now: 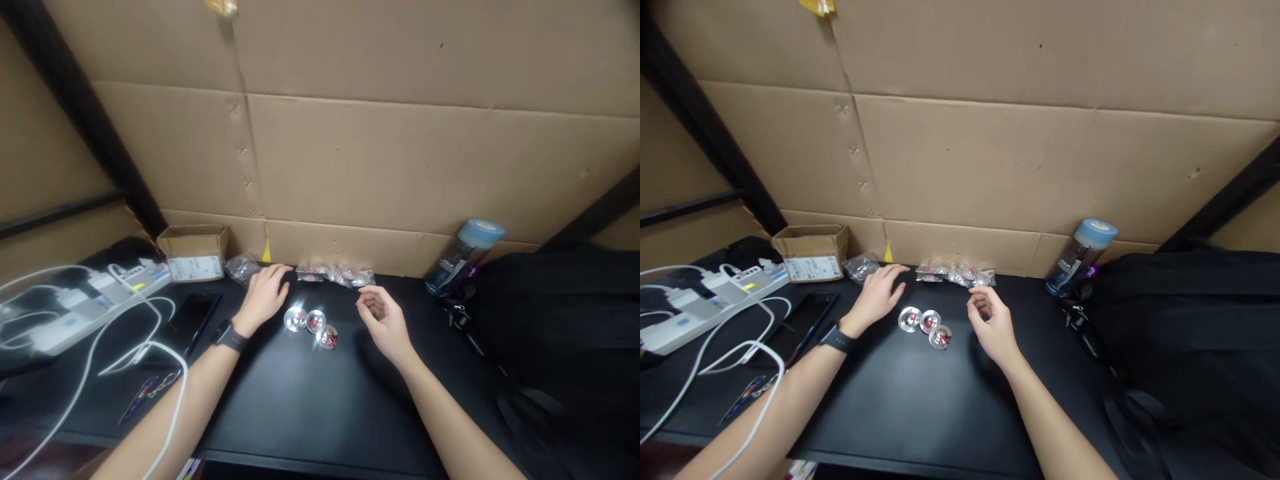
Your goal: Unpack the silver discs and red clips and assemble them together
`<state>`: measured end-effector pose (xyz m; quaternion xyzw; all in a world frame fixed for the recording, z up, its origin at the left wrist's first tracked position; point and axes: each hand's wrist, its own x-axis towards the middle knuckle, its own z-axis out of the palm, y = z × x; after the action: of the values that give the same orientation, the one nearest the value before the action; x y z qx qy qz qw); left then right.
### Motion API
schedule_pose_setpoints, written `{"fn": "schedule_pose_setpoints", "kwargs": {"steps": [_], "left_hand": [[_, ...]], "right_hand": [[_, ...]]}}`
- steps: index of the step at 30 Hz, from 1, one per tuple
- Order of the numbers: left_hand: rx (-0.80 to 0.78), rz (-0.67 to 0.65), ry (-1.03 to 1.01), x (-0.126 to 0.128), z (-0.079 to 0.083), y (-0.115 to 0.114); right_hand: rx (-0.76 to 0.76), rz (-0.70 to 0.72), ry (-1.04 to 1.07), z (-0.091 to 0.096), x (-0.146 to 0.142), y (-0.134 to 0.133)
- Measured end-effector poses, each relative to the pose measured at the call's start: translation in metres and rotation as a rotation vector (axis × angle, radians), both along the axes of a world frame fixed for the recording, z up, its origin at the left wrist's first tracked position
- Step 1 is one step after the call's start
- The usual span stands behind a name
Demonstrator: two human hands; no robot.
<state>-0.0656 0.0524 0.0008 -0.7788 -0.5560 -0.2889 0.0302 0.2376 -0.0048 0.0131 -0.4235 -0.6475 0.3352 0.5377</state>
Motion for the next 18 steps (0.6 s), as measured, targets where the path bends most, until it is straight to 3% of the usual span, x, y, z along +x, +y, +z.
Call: {"fn": "schedule_pose_setpoints", "kwargs": {"steps": [4,8,12,18], "left_hand": [[-0.094,-0.051,0.106,0.027,0.014,0.022],[-0.075,-0.059,0.149,0.048,0.022,0.045],[-0.061,-0.118,0.205,0.07,0.019,0.056],[-0.038,-0.052,0.2,0.089,0.011,0.061]], "right_hand": [[0.009,0.005,-0.052,-0.002,0.0,0.001],[0.016,0.018,-0.063,-0.002,-0.001,0.001],[0.016,0.028,-0.074,-0.001,-0.002,0.001],[-0.036,0.071,0.0,0.003,-0.006,-0.005]]}}
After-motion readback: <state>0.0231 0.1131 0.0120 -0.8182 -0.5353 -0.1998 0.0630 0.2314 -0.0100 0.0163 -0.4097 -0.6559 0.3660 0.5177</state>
